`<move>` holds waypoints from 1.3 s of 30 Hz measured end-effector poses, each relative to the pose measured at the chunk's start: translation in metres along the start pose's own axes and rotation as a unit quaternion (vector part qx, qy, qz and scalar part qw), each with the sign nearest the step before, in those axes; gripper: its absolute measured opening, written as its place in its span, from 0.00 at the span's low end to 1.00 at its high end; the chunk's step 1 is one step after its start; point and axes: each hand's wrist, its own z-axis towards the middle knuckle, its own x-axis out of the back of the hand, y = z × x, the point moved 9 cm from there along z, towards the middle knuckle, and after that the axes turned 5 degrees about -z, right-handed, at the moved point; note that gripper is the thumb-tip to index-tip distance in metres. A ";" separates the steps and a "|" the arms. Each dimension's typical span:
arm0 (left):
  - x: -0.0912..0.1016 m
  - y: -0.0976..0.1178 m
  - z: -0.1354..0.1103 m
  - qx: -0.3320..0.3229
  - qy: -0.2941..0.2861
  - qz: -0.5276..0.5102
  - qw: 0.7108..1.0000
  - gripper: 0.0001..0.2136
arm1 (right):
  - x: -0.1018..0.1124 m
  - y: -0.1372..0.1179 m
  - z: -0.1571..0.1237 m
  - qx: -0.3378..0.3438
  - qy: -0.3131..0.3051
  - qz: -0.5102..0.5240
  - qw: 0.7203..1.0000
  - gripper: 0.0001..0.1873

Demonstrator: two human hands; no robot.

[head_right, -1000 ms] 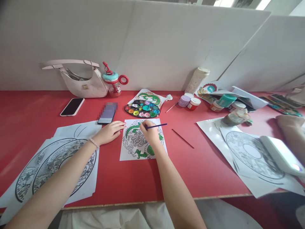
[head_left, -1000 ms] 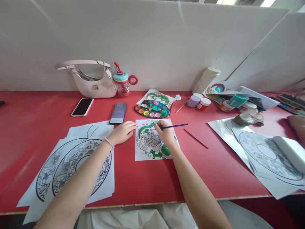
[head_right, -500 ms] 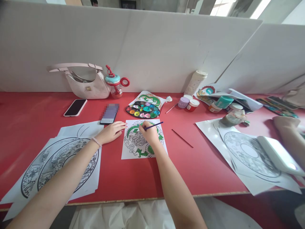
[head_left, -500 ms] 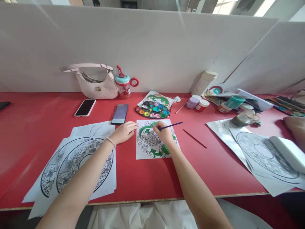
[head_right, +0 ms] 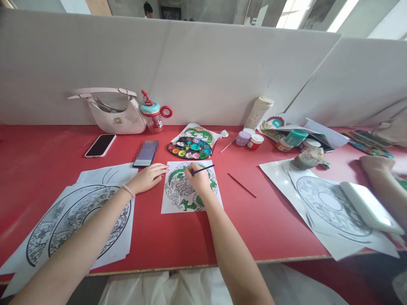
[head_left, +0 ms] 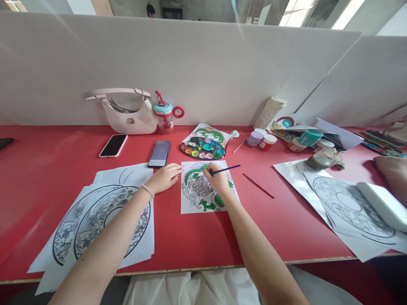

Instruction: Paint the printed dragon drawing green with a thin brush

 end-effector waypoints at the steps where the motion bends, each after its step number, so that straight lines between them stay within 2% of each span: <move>1: 0.000 0.000 0.000 0.000 0.001 -0.001 1.000 0.18 | 0.000 0.000 0.000 0.000 0.001 -0.002 1.000 0.16; 19: 0.000 -0.002 -0.001 -0.006 0.005 0.020 1.000 0.18 | 0.008 0.006 0.002 -0.011 0.007 -0.009 1.000 0.15; 39: -0.002 -0.004 0.000 0.013 -0.019 0.023 0.999 0.18 | 0.004 0.007 0.001 -0.019 -0.002 -0.014 1.000 0.16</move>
